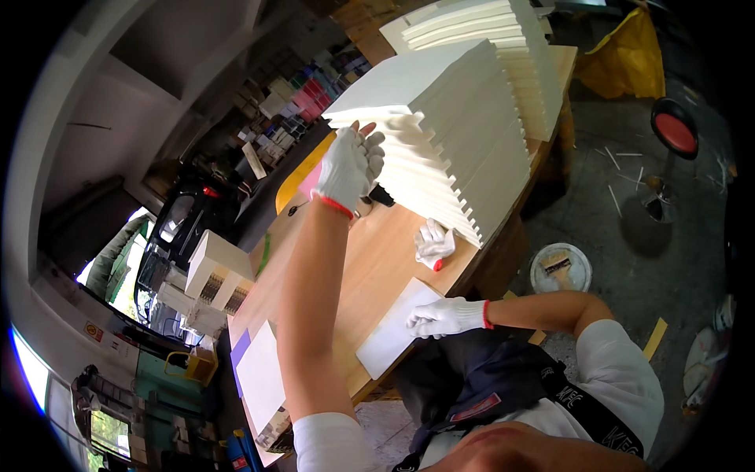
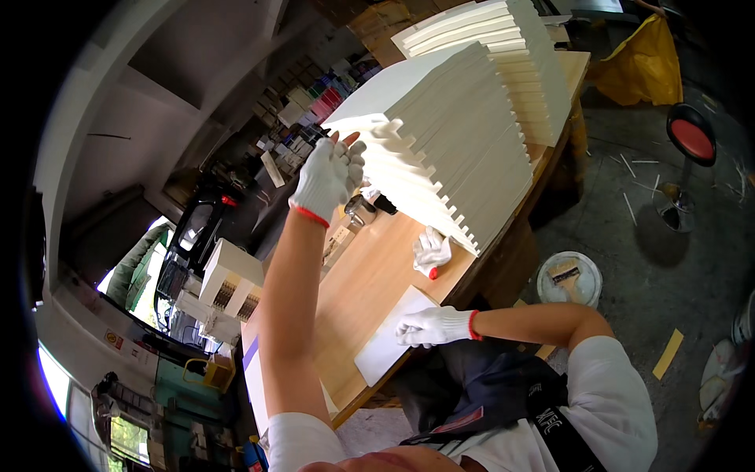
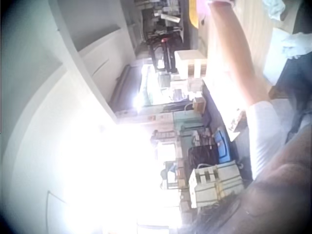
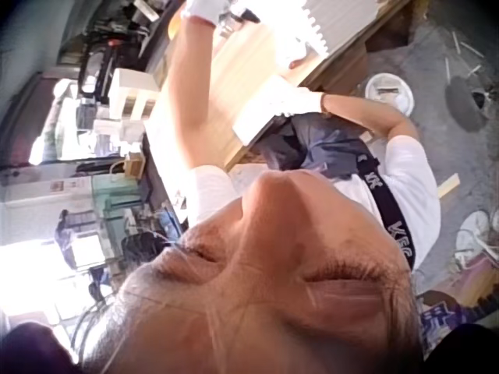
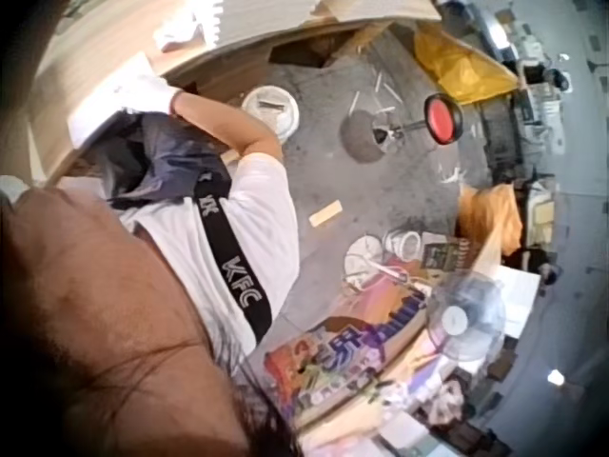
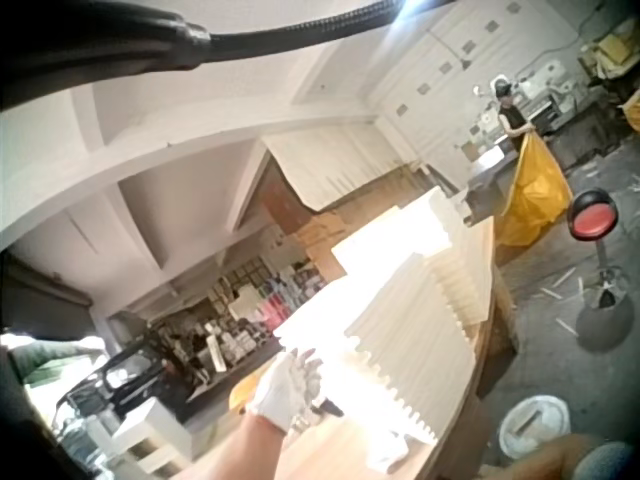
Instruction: The person repeatedly picks up a white rectangular sheet from a stack, places it on a wooden board, and smooths it down with gloved hands. They then lift the sheet and place it onto a growing stack of similar sheets on the table.
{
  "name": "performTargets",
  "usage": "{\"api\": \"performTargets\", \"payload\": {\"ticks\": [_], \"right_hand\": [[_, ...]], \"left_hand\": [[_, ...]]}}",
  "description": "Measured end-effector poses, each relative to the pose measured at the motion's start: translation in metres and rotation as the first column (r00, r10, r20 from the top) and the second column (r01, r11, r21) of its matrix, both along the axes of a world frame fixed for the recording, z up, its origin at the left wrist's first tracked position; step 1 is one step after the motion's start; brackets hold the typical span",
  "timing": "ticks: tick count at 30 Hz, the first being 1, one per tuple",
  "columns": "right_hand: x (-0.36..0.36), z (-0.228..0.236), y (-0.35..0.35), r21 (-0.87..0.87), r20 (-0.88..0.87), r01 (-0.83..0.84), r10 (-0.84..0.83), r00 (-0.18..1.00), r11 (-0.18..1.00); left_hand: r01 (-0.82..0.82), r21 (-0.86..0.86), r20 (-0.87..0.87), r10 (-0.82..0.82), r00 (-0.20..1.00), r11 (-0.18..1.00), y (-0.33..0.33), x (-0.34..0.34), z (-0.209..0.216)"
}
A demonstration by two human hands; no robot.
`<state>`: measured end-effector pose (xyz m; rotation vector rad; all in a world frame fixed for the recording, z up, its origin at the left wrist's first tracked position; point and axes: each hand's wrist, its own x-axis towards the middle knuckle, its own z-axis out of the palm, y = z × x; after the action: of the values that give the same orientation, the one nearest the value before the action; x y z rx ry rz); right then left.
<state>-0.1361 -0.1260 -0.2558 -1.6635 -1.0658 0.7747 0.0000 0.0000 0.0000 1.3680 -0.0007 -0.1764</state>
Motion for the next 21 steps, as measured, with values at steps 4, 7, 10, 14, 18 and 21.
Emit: {"api": "performTargets", "payload": {"ticks": [4, 7, 10, 14, 18, 21], "right_hand": [[-0.007, -0.026, -0.022, 0.027, -0.098, 0.005, -0.003, 0.995, 1.0], [0.001, -0.037, -0.039, -0.01, -0.15, 0.004, -0.006, 0.989, 1.0], [0.002, -0.043, -0.049, -0.072, -0.173, -0.014, 0.001, 0.985, 0.997], [-0.006, -0.046, -0.067, -0.062, -0.031, 0.058, -0.06, 0.998, 0.996], [-0.015, -0.065, -0.083, -0.053, -0.074, 0.117, -0.121, 0.99, 0.992], [-0.022, -0.069, -0.085, -0.031, -0.119, 0.107, -0.11, 0.987, 0.994]], "left_hand": [[-0.013, 0.068, -0.094, 0.02, 0.995, 0.998, -0.015, 0.01, 0.011], [-0.057, 0.051, -0.066, 0.06, 0.996, 0.997, -0.032, 0.009, 0.02], [-0.151, -0.032, -0.073, 0.149, 0.986, 0.988, -0.034, 0.025, 0.024], [-0.121, -0.262, -0.091, 0.1, 0.991, 0.957, -0.041, 0.023, 0.049], [0.027, -0.315, -0.082, -0.055, 0.995, 0.949, -0.043, 0.03, 0.059], [0.017, -0.326, -0.123, -0.06, 0.991, 0.945, -0.049, 0.041, 0.045]]}}
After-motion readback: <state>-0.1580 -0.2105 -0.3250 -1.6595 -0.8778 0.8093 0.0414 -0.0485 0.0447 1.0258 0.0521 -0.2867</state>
